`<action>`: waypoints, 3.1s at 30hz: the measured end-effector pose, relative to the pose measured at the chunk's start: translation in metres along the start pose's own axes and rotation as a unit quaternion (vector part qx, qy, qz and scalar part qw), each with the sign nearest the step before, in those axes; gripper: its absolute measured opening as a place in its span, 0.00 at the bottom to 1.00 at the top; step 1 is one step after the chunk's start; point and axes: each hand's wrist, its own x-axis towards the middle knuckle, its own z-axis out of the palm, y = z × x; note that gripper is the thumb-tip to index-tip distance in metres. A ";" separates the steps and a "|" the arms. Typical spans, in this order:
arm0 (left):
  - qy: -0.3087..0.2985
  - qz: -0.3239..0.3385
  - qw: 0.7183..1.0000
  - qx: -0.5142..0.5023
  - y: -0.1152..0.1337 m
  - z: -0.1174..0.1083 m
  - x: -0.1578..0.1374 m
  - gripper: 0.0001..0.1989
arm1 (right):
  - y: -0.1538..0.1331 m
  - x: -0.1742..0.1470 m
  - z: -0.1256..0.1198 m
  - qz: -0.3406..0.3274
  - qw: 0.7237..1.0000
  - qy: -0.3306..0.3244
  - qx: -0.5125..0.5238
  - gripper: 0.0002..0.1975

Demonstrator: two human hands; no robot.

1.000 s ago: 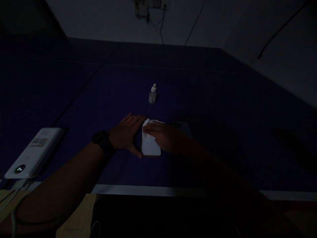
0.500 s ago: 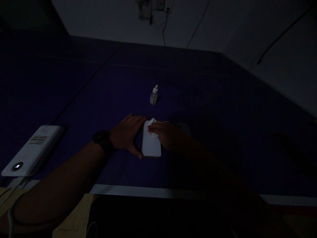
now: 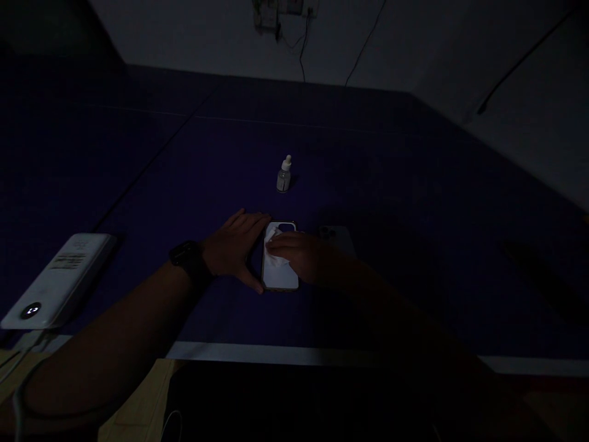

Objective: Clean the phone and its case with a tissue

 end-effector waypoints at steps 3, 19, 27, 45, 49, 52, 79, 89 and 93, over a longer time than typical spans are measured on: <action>0.003 0.000 1.000 0.003 0.000 0.000 0.000 0.69 | 0.003 0.002 0.004 0.011 0.999 0.030 -0.009 0.21; 0.006 0.002 1.000 -0.002 -0.001 0.001 0.000 0.69 | 0.007 0.003 0.003 0.050 0.998 0.033 -0.014 0.21; 0.011 0.003 1.000 -0.008 -0.002 0.001 0.000 0.70 | 0.003 0.001 0.000 -0.014 1.000 0.006 -0.004 0.21; -0.019 -0.008 1.000 -0.017 0.003 0.000 0.005 0.73 | 0.034 -0.002 0.006 0.019 0.999 0.032 0.028 0.27; -0.029 -0.016 0.999 -0.008 0.004 0.000 0.014 0.74 | 0.046 -0.003 0.002 0.008 0.999 0.026 0.029 0.27; -0.032 -0.019 0.999 0.003 0.000 -0.002 0.025 0.75 | 0.057 -0.002 0.000 0.002 0.999 0.024 0.028 0.27; 0.028 0.028 0.999 -0.019 -0.016 0.008 0.035 0.75 | 0.066 -0.003 -0.020 0.016 1.000 -0.016 0.012 0.28; 0.028 0.017 0.998 -0.048 -0.013 0.006 0.037 0.74 | 0.072 -0.003 -0.014 -0.014 1.000 -0.004 0.020 0.27; 0.027 0.015 0.999 -0.041 -0.010 0.005 0.035 0.74 | 0.073 -0.008 -0.004 -0.006 0.999 0.037 0.013 0.28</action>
